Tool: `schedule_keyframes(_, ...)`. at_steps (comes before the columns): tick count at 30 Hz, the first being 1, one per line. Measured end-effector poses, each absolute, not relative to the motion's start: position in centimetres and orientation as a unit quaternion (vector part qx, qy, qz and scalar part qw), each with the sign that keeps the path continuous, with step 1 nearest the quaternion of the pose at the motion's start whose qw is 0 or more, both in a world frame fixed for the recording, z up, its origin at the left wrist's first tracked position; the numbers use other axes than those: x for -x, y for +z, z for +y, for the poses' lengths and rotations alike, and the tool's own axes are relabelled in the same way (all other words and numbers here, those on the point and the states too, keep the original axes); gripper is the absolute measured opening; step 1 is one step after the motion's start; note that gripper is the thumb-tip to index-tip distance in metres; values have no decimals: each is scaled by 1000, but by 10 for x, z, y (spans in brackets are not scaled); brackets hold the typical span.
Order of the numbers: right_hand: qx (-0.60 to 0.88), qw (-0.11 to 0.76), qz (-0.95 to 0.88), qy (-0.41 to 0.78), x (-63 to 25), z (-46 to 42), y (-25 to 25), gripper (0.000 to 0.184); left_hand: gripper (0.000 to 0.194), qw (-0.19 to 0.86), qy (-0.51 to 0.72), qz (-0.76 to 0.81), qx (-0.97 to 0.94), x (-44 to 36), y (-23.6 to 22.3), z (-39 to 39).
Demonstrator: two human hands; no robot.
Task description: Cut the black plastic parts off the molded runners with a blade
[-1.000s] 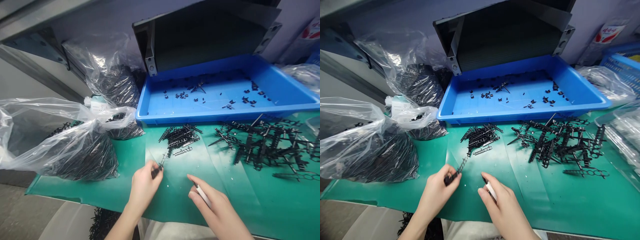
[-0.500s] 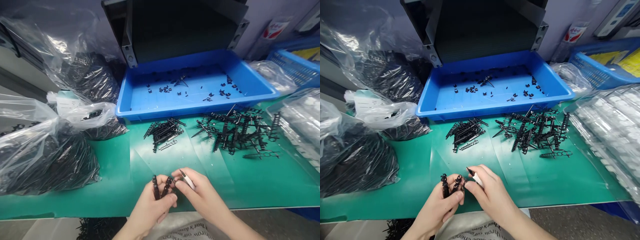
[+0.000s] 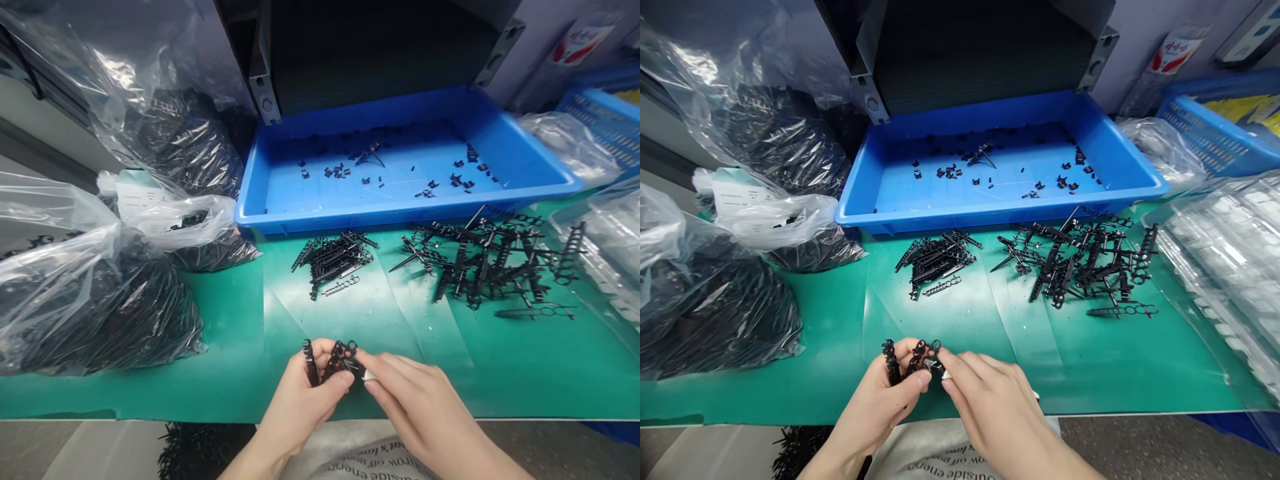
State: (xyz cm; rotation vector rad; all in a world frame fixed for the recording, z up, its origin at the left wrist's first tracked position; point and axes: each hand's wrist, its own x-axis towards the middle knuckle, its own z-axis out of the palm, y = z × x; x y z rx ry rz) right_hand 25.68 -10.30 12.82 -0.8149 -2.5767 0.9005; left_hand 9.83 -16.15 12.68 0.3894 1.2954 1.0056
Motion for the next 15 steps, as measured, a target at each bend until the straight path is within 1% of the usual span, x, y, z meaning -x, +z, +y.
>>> schedule_keyframes(5,288,170,-902,274,-255,-106,126,33,16,619,448,609,-213,-100,125,-162)
schedule_keyframes(9,297,190,-897,267,-252,-109,124,32,12,604,448,617,-233,-101,125,-162)
schedule_keyframes(15,308,180,-888,290,-252,-111,121,34,17,596,438,625,-249,-101,122,-165)
